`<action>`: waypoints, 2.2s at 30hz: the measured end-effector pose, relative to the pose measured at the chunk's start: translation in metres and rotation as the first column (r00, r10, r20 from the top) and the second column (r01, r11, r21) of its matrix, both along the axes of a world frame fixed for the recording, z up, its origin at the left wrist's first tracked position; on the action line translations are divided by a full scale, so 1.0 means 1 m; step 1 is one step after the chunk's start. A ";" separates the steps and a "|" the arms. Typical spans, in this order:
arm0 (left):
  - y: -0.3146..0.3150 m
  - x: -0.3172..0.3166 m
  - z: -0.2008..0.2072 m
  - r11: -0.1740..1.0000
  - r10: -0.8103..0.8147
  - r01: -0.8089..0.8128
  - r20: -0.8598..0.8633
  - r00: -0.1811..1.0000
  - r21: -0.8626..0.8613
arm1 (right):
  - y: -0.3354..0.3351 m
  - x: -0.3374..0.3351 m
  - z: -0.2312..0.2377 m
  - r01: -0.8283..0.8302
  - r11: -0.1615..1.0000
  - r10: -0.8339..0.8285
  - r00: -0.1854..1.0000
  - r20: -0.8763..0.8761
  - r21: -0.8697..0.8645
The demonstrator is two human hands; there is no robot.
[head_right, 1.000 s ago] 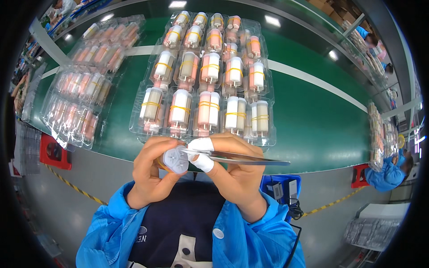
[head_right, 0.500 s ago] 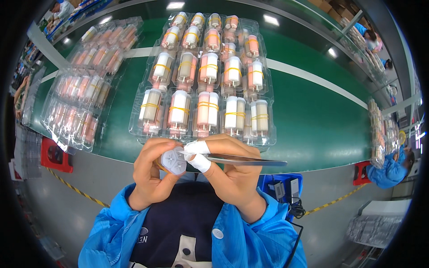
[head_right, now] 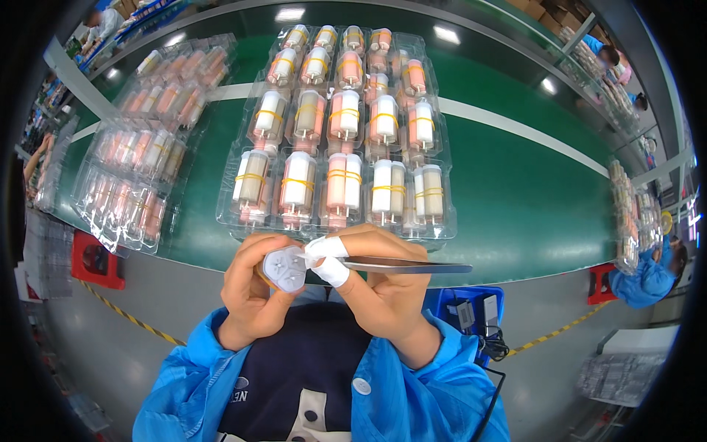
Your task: The person uses tweezers to insert small white components into cylindrical objects on a green assembly table. The person picks up the cylindrical objects from a plastic tray, performs the insertion, and places them back into the tray.
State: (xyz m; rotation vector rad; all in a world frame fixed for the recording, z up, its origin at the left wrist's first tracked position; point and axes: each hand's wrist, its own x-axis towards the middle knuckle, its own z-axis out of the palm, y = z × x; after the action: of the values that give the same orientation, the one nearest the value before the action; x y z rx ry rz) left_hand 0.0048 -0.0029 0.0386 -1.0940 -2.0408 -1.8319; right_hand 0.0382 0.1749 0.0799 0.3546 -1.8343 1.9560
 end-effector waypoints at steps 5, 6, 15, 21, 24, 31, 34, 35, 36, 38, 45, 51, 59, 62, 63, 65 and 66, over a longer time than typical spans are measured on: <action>0.002 0.004 -0.004 0.995 -0.007 0.002 0.047 0.999 0.105 | -0.008 0.003 0.001 0.015 0.997 -0.014 1.000 0.016 -0.080; 0.001 0.004 -0.003 0.996 -0.006 0.003 0.035 0.999 0.094 | -0.008 0.003 0.001 0.014 0.999 -0.014 1.000 -0.001 -0.048; -0.002 0.008 0.002 0.998 0.062 -0.061 -0.084 0.995 0.009 | -0.008 0.006 0.005 0.027 0.993 -0.019 0.997 -0.069 0.115; 0.003 0.010 0.006 0.980 0.192 -0.200 -0.214 0.958 -0.014 | -0.009 0.007 0.017 0.022 0.967 -0.005 0.998 -0.066 0.255; 0.001 0.006 0.005 0.981 0.149 -0.182 -0.338 0.929 -0.068 | 0.000 0.005 0.023 -0.059 0.946 0.053 0.998 0.027 0.319; -0.001 0.018 -0.004 0.997 0.072 -0.073 -0.016 0.997 -0.010 | 0.008 -0.005 0.015 -0.217 0.962 0.181 0.961 0.209 0.164; -0.003 0.021 -0.004 0.986 -0.085 0.046 0.250 0.964 0.158 | 0.004 -0.002 -0.002 -0.210 0.953 0.245 0.959 0.143 -0.220; -0.004 0.022 -0.004 0.971 -0.157 0.089 0.303 0.940 0.224 | 0.005 -0.001 -0.005 -0.201 0.947 0.233 0.967 0.105 -0.251; -0.005 0.022 -0.002 0.948 -0.233 0.126 0.366 0.901 0.293 | 0.007 0.000 -0.008 -0.192 0.940 0.220 0.973 0.067 -0.283; -0.006 0.023 0.005 0.884 -0.396 0.189 0.468 0.790 0.428 | 0.005 0.005 -0.011 -0.148 0.946 0.165 0.986 0.036 -0.288; -0.005 0.022 0.003 0.967 -0.230 0.175 0.339 0.912 0.185 | 0.001 0.011 -0.018 0.028 0.977 -0.011 0.997 0.082 -0.213; 0.000 0.026 0.001 0.998 -0.048 0.037 0.263 0.963 0.050 | -0.004 0.024 -0.010 0.067 0.975 -0.058 0.997 0.050 -0.210; 0.008 0.026 -0.007 0.985 0.111 -0.120 0.077 0.991 0.121 | -0.009 0.024 -0.009 0.037 0.999 -0.037 0.999 -0.008 -0.006; 0.007 0.025 -0.008 0.986 0.114 -0.115 0.017 0.993 0.117 | -0.010 0.024 -0.010 0.038 0.999 -0.038 0.999 -0.009 -0.023; 0.007 0.025 -0.008 0.986 0.120 -0.119 -0.001 0.993 0.116 | -0.011 0.024 -0.010 0.035 0.999 -0.035 0.999 -0.004 -0.035; 0.007 0.024 -0.009 0.985 0.135 -0.130 -0.037 0.990 0.113 | -0.012 0.024 -0.011 0.025 0.998 -0.024 1.000 0.004 -0.060; 0.007 0.025 -0.009 0.985 0.138 -0.134 -0.036 0.990 0.108 | -0.012 0.024 -0.011 0.021 0.998 -0.021 1.000 0.007 -0.058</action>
State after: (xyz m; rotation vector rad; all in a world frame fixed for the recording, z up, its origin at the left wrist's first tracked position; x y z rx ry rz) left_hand 0.0297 0.0042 0.0295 -0.9338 -1.9200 -1.8099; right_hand 0.0619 0.1631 0.0689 0.3100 -1.7740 1.9940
